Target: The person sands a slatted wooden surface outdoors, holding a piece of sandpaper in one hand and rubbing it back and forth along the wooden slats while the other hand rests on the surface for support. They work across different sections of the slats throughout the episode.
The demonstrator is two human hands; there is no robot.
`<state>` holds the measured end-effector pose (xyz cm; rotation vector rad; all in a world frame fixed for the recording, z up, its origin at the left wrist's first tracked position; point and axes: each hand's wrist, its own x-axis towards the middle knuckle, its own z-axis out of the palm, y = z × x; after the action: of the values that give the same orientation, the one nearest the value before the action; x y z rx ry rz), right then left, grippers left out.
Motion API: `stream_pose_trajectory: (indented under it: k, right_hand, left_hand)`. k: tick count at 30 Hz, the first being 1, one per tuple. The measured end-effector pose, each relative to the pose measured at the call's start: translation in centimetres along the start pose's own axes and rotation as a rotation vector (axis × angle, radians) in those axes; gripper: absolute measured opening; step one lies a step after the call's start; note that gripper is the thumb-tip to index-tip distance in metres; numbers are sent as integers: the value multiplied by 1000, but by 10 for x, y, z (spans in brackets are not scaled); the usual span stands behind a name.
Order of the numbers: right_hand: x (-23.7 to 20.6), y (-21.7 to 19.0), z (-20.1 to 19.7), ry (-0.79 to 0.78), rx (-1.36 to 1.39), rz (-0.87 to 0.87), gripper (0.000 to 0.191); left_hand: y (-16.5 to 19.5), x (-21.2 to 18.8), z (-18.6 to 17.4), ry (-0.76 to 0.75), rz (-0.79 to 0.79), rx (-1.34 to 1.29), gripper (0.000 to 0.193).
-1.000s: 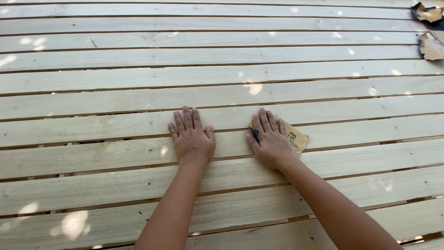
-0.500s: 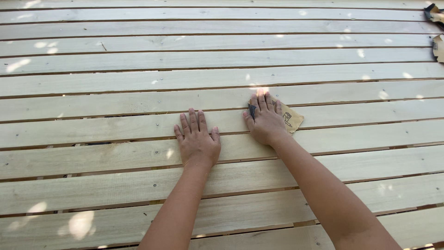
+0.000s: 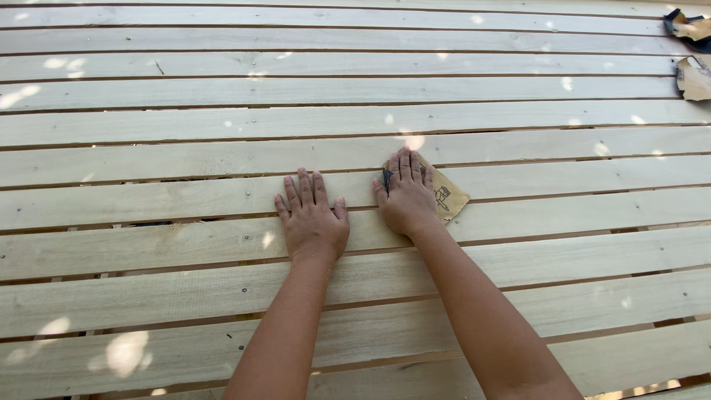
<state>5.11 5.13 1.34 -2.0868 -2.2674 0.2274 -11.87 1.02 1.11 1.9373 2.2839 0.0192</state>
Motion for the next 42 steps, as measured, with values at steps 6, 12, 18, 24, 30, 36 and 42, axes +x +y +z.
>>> stream_pose_trajectory:
  k: [6,12,18,24,30,36,42]
  right_hand:
    - [-81,-4,21,9,-86,-220,78]
    - [-2,-20,13,-27,-10,-85,77]
    - [-53,-36,3,-56,-45,-73,75]
    - [-69,-31,9,-138,-53,-95,70]
    - [0,-45,2,6,9,-48,78]
    - [-89,-22,17,-39,-64,-185,79]
    - [-20,-29,12,-50,-26,-162,79]
  left_hand:
    - [0,-3,0,20,12,0,73]
    - [0,-1,2,-16,8,8,72]
    - [-1,0,1,19,16,-7,73]
    - [0,0,2,14,13,-20,74]
    - [-1,2,3,32,28,-36,72]
    - [0,1,3,2,7,-27,73]
    - [1,-1,1,-1,11,-25,72]
